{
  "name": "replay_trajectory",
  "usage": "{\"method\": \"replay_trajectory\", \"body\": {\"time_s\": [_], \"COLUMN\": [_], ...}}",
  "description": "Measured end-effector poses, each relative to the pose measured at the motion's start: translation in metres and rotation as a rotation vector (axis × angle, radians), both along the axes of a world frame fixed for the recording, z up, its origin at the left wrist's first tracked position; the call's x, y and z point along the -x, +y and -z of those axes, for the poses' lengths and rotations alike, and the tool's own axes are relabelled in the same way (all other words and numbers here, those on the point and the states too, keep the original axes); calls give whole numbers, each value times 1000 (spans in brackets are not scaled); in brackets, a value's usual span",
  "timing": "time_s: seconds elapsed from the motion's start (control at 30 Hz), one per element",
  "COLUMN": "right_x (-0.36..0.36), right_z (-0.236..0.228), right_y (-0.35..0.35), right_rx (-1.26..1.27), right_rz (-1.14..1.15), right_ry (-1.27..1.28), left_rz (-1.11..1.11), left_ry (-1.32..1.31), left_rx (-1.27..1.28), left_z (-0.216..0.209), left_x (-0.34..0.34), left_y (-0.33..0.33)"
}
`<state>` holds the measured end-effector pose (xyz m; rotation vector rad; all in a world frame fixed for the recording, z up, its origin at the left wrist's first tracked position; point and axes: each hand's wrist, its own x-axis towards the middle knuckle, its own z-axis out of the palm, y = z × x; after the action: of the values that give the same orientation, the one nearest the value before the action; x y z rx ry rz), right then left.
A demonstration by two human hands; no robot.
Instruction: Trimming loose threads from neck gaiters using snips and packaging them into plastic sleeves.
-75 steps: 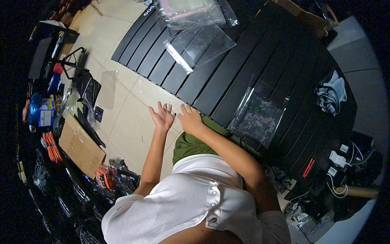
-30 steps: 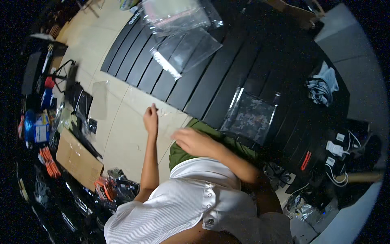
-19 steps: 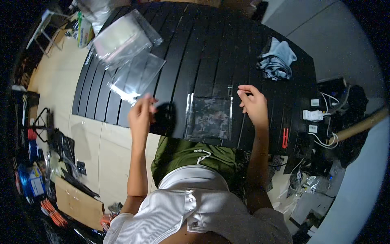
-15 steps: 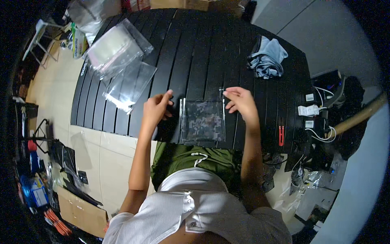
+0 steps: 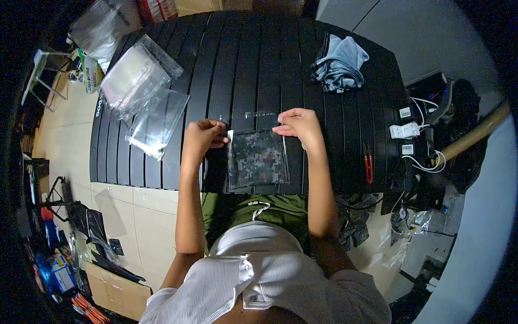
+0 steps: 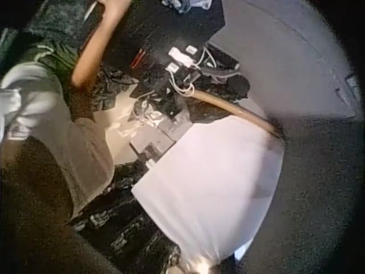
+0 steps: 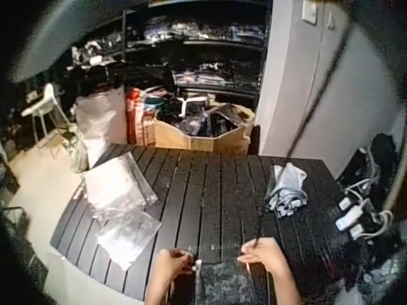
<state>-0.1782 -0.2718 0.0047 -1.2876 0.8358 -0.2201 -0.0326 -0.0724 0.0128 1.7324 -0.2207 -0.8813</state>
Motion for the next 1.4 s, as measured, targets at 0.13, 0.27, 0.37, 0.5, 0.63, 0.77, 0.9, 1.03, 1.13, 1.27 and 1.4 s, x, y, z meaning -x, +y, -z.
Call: {"method": "replay_trajectory", "body": {"time_s": [0.13,0.27,0.37,0.5,0.63,0.77,0.9,1.03,1.13,1.27,1.4], "right_x": [1,4,4,7,8,10,12,12,15,18,19], "right_z": [1,4,3,6,7,7,5,8,9,10,10], "right_y": [-1,-2,-1,-4,-5,-4,-4,-4,-4,-6,-3], "right_rx": [-40,-74,-76,-84,-86,-83,-72,-68,-46,2,58], "right_rz": [17,20,19,-4,-15,-11,-8,-5,-40,-78,-100], "right_ry": [-13,-51,-52,-54,-65,-71,-80,-84,-132,-175,-197], "left_rz": [-18,-52,-71,-84,-122,-147,-147,-77,-24,72,225], "left_ry": [-5,-7,-36,-135,-116,-67,-38,-41,-77,-194,-454], "left_rx": [-7,33,19,-53,11,73,119,150,167,213,205], "left_z": [2,0,0,2,14,17,14,20,21,22,27], "left_x": [-1,1,1,3,2,4,7,7,5,1,-6], "left_y": [-2,-7,-12,-13,-7,-4,-1,7,11,15,20]}}
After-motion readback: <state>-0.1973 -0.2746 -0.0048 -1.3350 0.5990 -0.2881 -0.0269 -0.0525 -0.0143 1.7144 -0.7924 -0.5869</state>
